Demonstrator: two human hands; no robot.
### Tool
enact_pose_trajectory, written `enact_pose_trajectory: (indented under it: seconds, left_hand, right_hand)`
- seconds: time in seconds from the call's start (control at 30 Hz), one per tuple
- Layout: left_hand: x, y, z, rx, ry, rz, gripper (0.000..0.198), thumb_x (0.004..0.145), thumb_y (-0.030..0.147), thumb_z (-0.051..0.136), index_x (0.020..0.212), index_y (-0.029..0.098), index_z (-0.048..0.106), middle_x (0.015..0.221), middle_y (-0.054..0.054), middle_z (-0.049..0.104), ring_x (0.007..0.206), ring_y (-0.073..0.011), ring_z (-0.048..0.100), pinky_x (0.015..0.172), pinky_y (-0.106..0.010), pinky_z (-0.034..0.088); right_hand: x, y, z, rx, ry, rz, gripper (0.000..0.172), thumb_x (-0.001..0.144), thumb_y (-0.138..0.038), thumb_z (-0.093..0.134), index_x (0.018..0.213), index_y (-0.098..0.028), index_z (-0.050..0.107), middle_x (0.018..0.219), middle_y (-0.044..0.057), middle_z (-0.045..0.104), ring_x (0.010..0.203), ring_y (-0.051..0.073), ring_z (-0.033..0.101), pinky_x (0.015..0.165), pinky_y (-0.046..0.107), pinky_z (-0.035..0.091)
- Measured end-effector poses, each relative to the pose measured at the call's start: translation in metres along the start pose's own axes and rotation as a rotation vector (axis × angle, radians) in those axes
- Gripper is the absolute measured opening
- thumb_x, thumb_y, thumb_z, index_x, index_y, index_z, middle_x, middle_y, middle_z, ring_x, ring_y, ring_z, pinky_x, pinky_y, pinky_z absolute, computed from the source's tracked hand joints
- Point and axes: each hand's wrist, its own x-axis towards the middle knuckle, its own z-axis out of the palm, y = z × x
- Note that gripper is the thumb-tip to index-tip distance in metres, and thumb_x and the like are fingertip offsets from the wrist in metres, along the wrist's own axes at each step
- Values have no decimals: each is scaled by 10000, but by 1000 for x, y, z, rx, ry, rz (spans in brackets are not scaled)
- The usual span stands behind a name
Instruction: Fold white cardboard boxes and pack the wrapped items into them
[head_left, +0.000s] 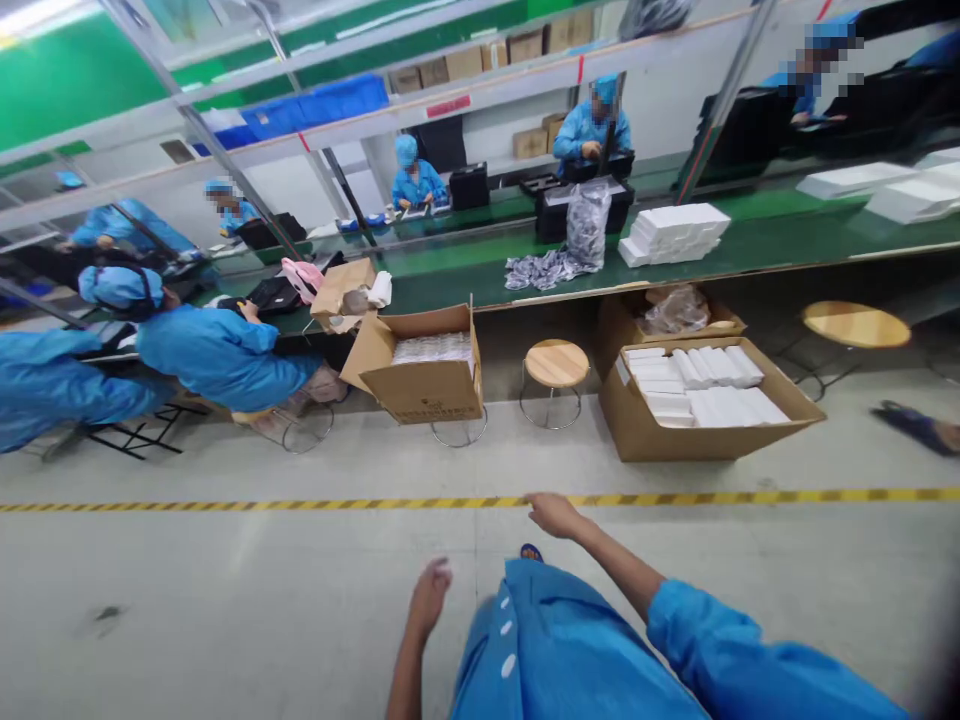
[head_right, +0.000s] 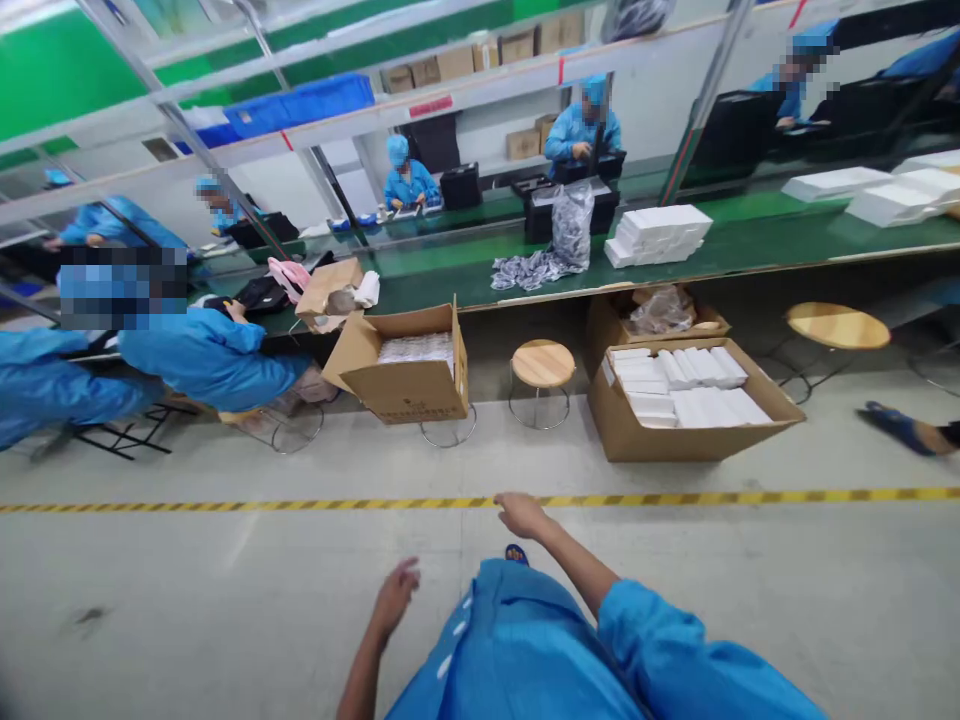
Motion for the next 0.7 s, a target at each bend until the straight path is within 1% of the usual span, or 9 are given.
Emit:
enact_pose_trajectory:
  seconds: [0.07, 0.13, 0.27, 0.37, 0.47, 0.53, 0.57, 0.63, 0.7]
  left_hand:
    - [49, 56, -41, -20, 45, 121, 358, 942, 379, 608, 1223, 157, 597, 1187, -90, 642, 1020, -206, 649, 871, -422, 571]
    - [98, 106, -84, -31, 88, 234, 368, 948, 374, 598, 1245, 158, 587, 1203, -94, 641, 1057, -217, 645, 907, -443, 560]
    - [209, 203, -158, 31, 157, 422, 362, 954, 372, 588, 1255, 170, 587, 1252, -102, 626, 1125, -232, 623, 972, -476, 530]
    - [309, 285, -198, 140, 127, 515, 406, 953, 377, 584, 1313, 190, 558, 1341, -112, 582, 1201, -254, 584, 1024, -510, 492]
    - [410, 357, -217, 271, -10, 534, 438, 949, 388, 586, 1342, 200, 538, 1419, -118, 524, 1264, -276, 539, 1054, -536, 463]
    - [461, 383, -218, 368, -172, 485, 412, 941, 387, 602, 1300, 189, 567, 1373, -114, 556, 1217, -264, 569, 1025, -520, 486]
    - [478, 387, -217, 414, -262, 449, 389, 937, 384, 610, 1269, 182, 585, 1334, -109, 581, 1180, -253, 590, 1003, -505, 503]
    - [492, 378, -214, 490, -437, 376, 346, 932, 378, 620, 1211, 172, 615, 1259, -98, 623, 1110, -231, 622, 964, -474, 528]
    - [485, 357, -213, 531, -567, 315, 318, 931, 374, 624, 1172, 167, 632, 1227, -92, 640, 1092, -222, 630, 959, -465, 532]
  right_hand:
    - [62, -24, -39, -1, -3, -88, 329, 973, -355, 603, 1239, -162, 609, 1242, 94, 628, 1091, 220, 634, 944, 450, 542]
    - [125, -47, -76, 8, 29, -161, 331, 978, -351, 595, 1254, -168, 605, 1247, 94, 628, 1095, 219, 634, 953, 454, 539]
    - [243, -81, -143, 52, 172, -210, 331, 988, -337, 579, 1279, -179, 597, 1272, 95, 624, 1113, 218, 631, 978, 459, 527]
    - [325, -96, -184, 83, 272, -134, 333, 994, -326, 569, 1292, -179, 589, 1304, 98, 611, 1161, 228, 613, 1009, 472, 508]
    - [404, -107, -213, 84, 300, 34, 347, 998, -338, 559, 1305, -177, 577, 1304, 101, 608, 1160, 230, 611, 1011, 476, 504]
    - [448, -111, -223, 66, 257, 155, 368, 993, -353, 567, 1317, -179, 567, 1312, 104, 599, 1160, 236, 608, 1005, 482, 506]
    - [466, -112, -224, 55, 216, 209, 376, 989, -359, 572, 1319, -180, 565, 1318, 106, 593, 1163, 240, 606, 1002, 485, 507]
    - [489, -112, -218, 41, 102, 298, 380, 982, -365, 584, 1314, -179, 568, 1315, 107, 591, 1157, 242, 606, 989, 484, 515]
    - [499, -109, -206, 40, -39, 363, 371, 977, -366, 592, 1294, -173, 579, 1292, 104, 602, 1130, 236, 617, 968, 471, 529]
